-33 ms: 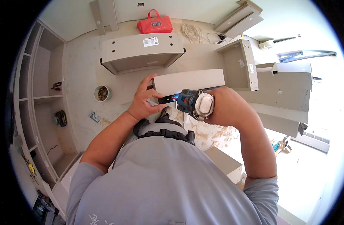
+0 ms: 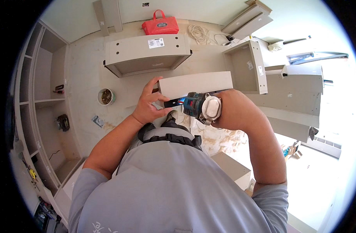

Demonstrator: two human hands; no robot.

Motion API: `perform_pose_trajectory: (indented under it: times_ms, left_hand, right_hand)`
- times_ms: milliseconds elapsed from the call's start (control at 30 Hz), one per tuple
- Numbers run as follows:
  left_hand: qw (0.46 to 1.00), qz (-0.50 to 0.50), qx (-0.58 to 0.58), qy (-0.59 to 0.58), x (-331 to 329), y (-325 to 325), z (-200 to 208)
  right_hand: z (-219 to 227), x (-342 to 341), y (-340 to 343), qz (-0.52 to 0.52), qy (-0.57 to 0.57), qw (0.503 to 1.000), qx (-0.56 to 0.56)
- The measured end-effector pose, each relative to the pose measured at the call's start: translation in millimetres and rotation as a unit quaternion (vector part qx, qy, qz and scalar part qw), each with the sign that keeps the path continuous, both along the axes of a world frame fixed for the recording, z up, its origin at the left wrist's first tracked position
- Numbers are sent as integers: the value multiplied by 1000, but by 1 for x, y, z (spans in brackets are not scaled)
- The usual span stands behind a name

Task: The person unpacks metal drawer slides, aligns them against the side of a wooden drawer, and secures them by driving screws with a power drill.

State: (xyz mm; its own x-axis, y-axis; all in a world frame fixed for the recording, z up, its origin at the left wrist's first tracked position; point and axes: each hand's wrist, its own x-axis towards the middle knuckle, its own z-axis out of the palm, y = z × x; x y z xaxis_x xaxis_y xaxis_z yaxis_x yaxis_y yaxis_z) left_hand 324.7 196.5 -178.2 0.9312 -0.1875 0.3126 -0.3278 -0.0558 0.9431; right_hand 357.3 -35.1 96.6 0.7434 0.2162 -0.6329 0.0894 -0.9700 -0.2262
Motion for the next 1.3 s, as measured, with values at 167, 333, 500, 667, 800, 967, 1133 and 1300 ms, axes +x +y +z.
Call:
perform_pose_trajectory:
  times_ms: [167,333,500,667,800,967,1133,1300]
  left_hand:
    - [1000,7,8,-7,0,0,-3]
    - [1000,12,17,-12,-1,0,-1]
    - [1000,5,10,-14,0,-1,0]
    - [998,13,44,-34,-1,0,0]
    - [996,6,69,-53,-1,2,-2]
    - [998,-37,54,3,0,6,-2]
    - [995,-61,73,28,1,14,2]
    - [990,-105,76,51,8,22,5]
  right_hand:
    - [1,6,7,17,15,999,-22]
    - [1,8,12,8,16,998,-57]
    - [-2,8,7,63,-12,997,-52]
    - [2,12,9,75,-3,995,-66]
    - [3,14,9,80,-3,996,-37]
    - [13,19,1,69,25,997,9]
    - [35,-5,-49,-71,-108,971,201]
    - [-9,-67,-120,-284,-175,853,401]
